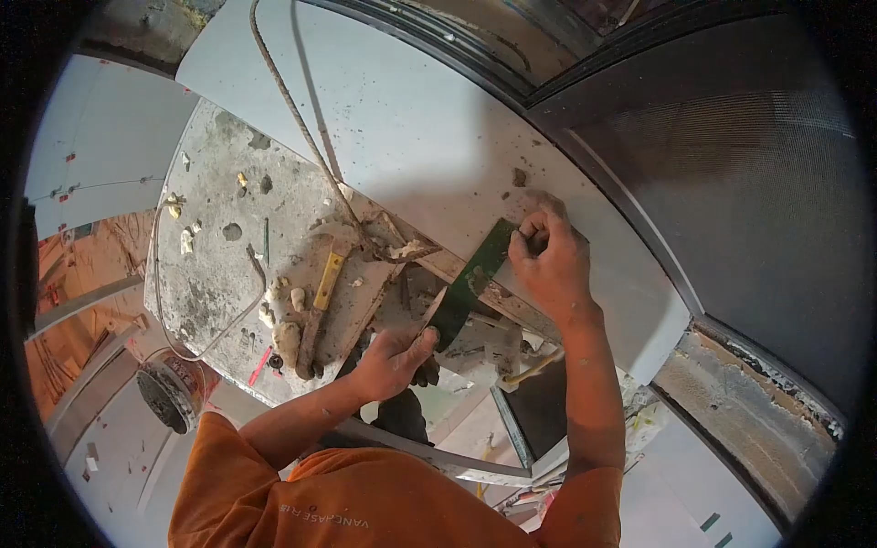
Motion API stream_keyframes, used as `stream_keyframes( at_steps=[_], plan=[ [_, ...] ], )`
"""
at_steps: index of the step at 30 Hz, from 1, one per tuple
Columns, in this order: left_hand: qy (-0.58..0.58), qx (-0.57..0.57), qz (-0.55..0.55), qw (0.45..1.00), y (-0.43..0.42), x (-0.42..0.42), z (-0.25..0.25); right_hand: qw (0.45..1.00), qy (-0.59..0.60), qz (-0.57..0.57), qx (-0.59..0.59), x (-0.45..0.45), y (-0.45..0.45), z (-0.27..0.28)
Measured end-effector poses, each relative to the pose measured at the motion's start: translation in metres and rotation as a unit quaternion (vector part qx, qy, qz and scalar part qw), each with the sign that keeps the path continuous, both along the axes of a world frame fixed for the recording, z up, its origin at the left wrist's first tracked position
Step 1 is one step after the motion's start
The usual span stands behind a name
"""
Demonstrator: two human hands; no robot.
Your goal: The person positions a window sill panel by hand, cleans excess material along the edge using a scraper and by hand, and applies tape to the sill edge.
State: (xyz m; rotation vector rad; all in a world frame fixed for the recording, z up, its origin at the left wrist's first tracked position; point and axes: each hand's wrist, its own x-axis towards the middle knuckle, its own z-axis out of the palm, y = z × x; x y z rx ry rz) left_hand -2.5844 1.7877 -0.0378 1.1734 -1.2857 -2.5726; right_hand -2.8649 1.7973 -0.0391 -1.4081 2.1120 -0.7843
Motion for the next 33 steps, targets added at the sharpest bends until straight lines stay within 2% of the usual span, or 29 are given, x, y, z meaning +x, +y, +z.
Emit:
stream_keyframes(
  at_steps=[4,7,11,16,19,22,24,28,31,33],
  plan=[
    [-0.019,-0.01,0.002,1.0,0.005,0.001,-0.011,0.999,0.037,-0.021,0.008,0.011,-0.004,0.007],
    [-0.024,-0.009,0.008,1.0,0.009,0.001,-0.026,0.987,0.149,-0.02,-0.054,0.02,0.0,-0.002],
    [-0.026,-0.006,0.014,1.0,0.006,0.001,-0.029,0.979,0.198,-0.043,-0.036,0.029,-0.003,0.0],
    [-0.026,-0.056,-0.005,0.998,0.002,0.001,-0.033,0.972,0.224,-0.05,-0.038,0.032,-0.009,0.003],
    [-0.028,-0.055,-0.013,0.998,0.003,0.003,-0.032,0.978,0.171,-0.122,0.016,0.036,-0.013,0.005],
    [-0.029,-0.027,-0.008,0.999,-0.002,0.0,-0.03,0.973,0.193,-0.123,-0.027,0.031,-0.013,-0.004],
    [-0.025,-0.07,-0.005,0.997,0.003,-0.001,-0.042,0.97,0.207,-0.121,-0.047,0.031,-0.007,-0.01],
    [-0.009,-0.102,-0.016,0.995,0.007,-0.001,-0.06,0.972,0.206,-0.093,-0.06,0.038,0.0,-0.005],
    [-0.013,-0.11,-0.021,0.994,0.002,0.002,-0.061,0.956,0.268,0.115,-0.037,0.045,0.009,0.01],
    [-0.024,-0.12,-0.037,0.992,-0.003,-0.002,-0.063,0.945,0.302,0.124,-0.009,0.057,0.002,0.019]
  ],
)
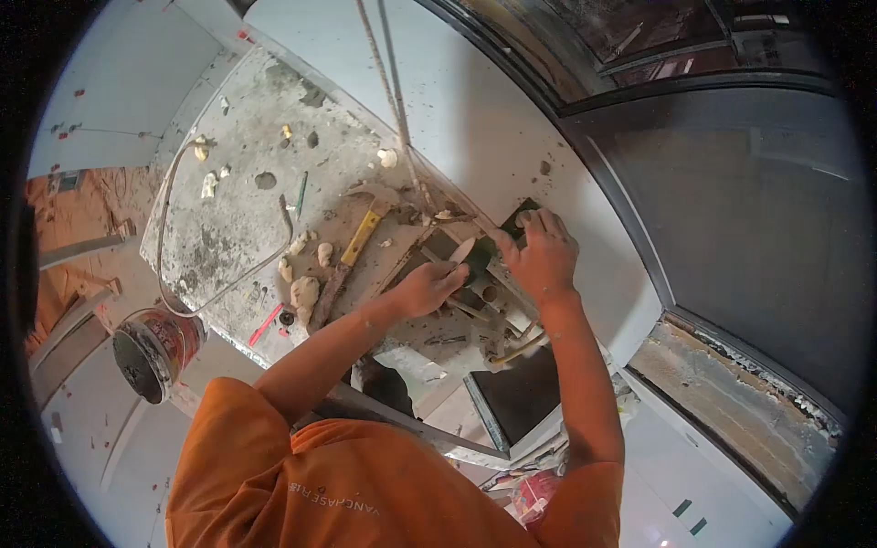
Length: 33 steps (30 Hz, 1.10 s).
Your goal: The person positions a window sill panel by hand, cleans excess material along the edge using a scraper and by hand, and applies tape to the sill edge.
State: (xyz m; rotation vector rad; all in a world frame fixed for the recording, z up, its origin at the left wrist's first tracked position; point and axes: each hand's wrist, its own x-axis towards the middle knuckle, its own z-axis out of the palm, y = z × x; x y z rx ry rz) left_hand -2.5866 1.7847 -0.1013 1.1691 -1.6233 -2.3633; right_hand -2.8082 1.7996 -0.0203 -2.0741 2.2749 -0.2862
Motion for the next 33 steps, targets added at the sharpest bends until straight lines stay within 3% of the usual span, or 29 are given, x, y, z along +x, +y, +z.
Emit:
stream_keyframes(
  at_steps=[2,6,8,15,18,20,21,24,27,29,32,33],
  plan=[
    [-0.008,-0.026,0.008,1.0,-0.002,-0.004,-0.015,0.996,0.077,-0.008,0.051,0.011,-0.006,0.007],
    [-0.043,-0.088,0.024,0.995,0.002,-0.008,-0.022,0.991,0.126,0.007,0.034,0.015,-0.006,-0.001],
    [-0.088,-0.116,0.029,0.989,0.004,-0.005,-0.019,0.991,0.123,-0.001,0.05,0.017,-0.007,0.002],
    [-0.062,-0.178,0.104,0.977,0.028,-0.003,-0.017,0.991,0.089,-0.065,0.08,0.027,0.012,0.01],
    [-0.044,-0.251,0.15,0.955,0.039,-0.007,-0.027,1.0,-0.005,-0.013,0.012,0.017,0.029,0.006],
    [-0.018,-0.352,0.216,0.911,0.045,-0.009,-0.033,1.0,0.015,0.001,-0.014,0.025,0.037,0.003],
    [-0.017,-0.354,0.212,0.911,0.037,-0.004,-0.021,0.998,0.036,0.019,-0.039,0.032,0.037,0.002],
    [0.0,-0.17,0.139,0.976,0.021,0.009,0.015,0.997,0.052,0.005,-0.06,0.044,0.048,-0.004],
    [-0.012,-0.2,0.157,0.967,0.029,0.001,0.007,0.997,0.042,-0.032,-0.063,0.037,0.04,-0.02],
    [-0.021,-0.211,0.163,0.963,0.035,0.001,0.001,0.989,0.063,-0.026,-0.128,0.029,0.041,-0.041],
    [-0.012,-0.397,0.208,0.894,0.028,0.005,0.01,0.982,0.086,-0.02,-0.166,0.021,0.037,-0.055],
    [-0.012,-0.396,0.203,0.895,0.03,0.004,0.008,0.98,0.1,-0.022,-0.17,0.021,0.038,-0.058]
  ],
)
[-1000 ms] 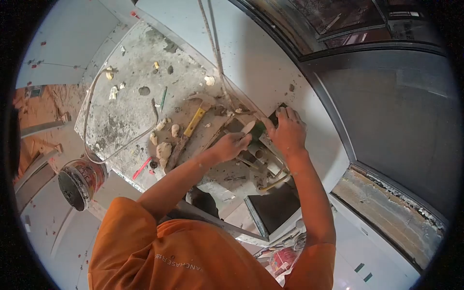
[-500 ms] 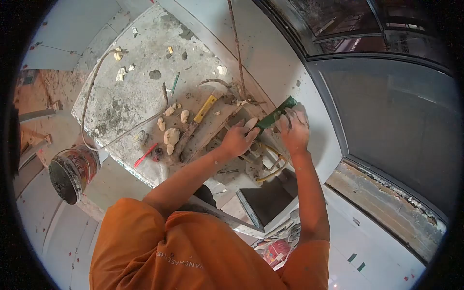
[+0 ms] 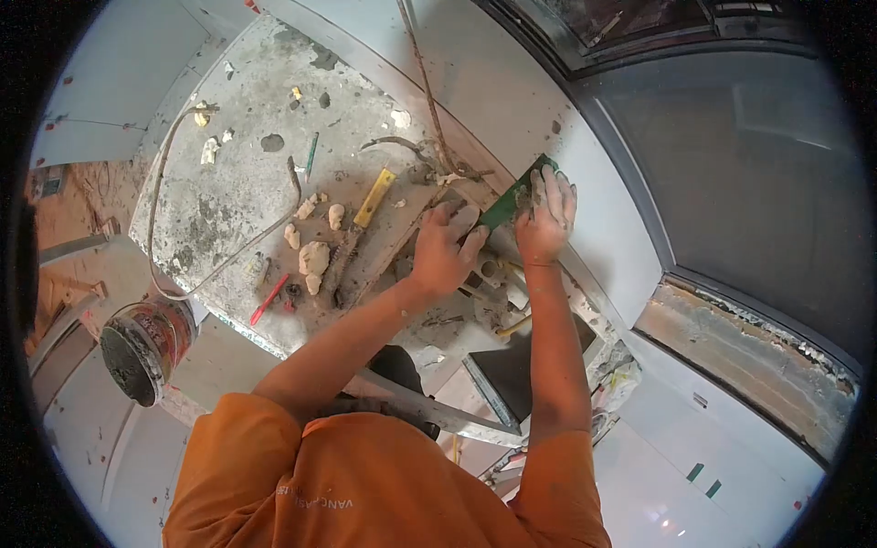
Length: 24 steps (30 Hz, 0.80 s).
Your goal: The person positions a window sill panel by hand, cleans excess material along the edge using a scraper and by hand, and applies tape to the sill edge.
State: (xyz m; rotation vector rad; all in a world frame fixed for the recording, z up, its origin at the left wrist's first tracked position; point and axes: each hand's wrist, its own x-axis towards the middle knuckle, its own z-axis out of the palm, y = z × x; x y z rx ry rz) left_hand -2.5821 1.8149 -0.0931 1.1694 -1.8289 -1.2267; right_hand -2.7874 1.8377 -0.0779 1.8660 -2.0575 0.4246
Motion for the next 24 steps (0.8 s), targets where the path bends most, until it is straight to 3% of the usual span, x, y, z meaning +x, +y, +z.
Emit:
stream_keyframes(
  at_steps=[4,7,12,15,22,24],
  plan=[
    [0.046,0.033,0.037,0.998,0.007,-0.004,-0.006,1.0,0.01,-0.007,-0.017,-0.001,0.0,-0.007],
    [0.007,0.246,-0.01,0.969,0.003,-0.006,-0.005,1.0,-0.002,-0.008,-0.02,0.0,0.003,-0.008],
    [-0.02,0.205,-0.031,0.978,-0.009,-0.008,-0.022,1.0,0.007,0.001,0.0,0.001,0.001,0.002],
    [-0.033,0.095,-0.021,0.995,-0.006,-0.01,-0.026,1.0,0.017,0.004,0.007,-0.001,0.002,0.006],
    [-0.096,0.165,-0.037,0.981,-0.016,-0.018,-0.034,0.996,0.047,0.059,0.057,-0.014,0.008,0.026],
    [-0.104,0.174,-0.024,0.979,-0.01,-0.019,-0.033,0.98,0.059,0.105,0.16,-0.02,0.001,0.056]
  ],
)
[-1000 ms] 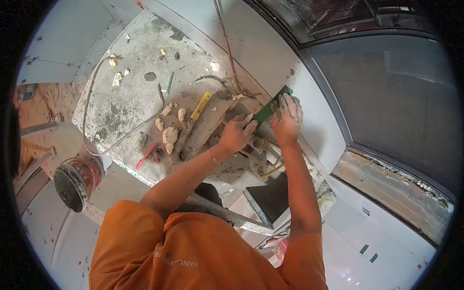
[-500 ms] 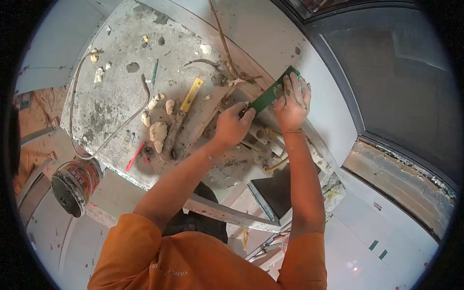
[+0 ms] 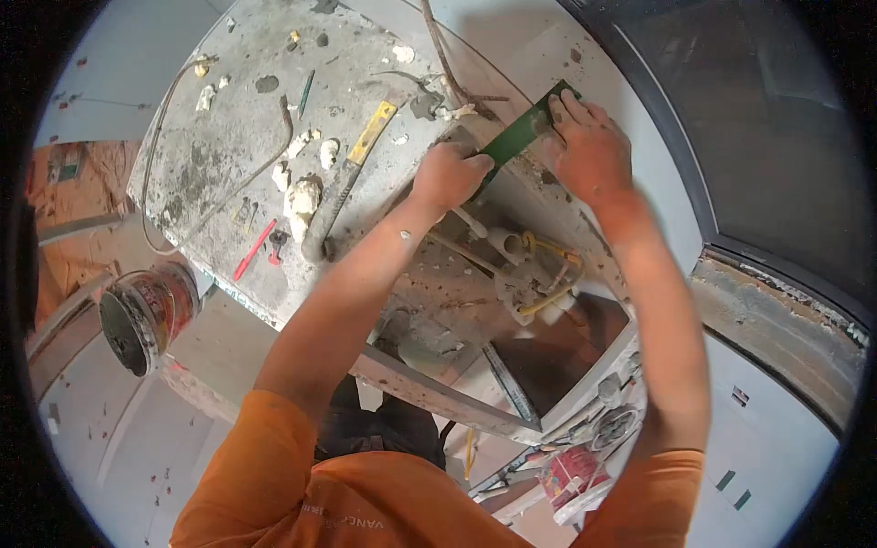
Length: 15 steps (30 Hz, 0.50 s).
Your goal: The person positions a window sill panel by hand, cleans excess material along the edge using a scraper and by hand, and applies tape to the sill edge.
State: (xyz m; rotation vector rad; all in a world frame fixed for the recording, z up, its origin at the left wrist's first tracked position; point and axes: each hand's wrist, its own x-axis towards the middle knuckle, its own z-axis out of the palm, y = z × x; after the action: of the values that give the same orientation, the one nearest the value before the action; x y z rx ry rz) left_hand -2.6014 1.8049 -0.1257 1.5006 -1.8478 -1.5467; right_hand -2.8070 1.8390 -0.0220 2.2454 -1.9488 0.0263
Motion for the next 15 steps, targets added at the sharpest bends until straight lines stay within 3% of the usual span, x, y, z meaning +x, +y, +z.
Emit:
stream_keyframes(
  at_steps=[2,5,8,10,12,15],
  plan=[
    [0.028,0.008,0.017,0.999,0.002,0.002,-0.001,0.998,0.017,0.028,0.051,-0.01,-0.019,0.027],
    [0.032,0.026,0.02,0.999,-0.002,0.002,0.003,0.955,-0.075,-0.124,0.259,-0.029,-0.063,0.048],
    [0.004,0.053,-0.01,0.999,-0.008,0.001,0.0,0.96,-0.105,-0.109,0.237,-0.029,-0.079,0.035],
    [0.012,-0.023,0.063,0.998,-0.002,-0.006,-0.006,0.96,-0.12,-0.107,0.23,-0.033,-0.086,0.031],
    [0.018,-0.06,0.103,0.993,-0.006,-0.009,-0.006,0.937,-0.136,-0.109,0.302,-0.037,-0.099,0.035],
    [0.083,-0.051,0.038,0.995,-0.01,-0.011,-0.005,0.921,-0.152,-0.106,0.342,-0.039,-0.107,0.032]
  ],
)
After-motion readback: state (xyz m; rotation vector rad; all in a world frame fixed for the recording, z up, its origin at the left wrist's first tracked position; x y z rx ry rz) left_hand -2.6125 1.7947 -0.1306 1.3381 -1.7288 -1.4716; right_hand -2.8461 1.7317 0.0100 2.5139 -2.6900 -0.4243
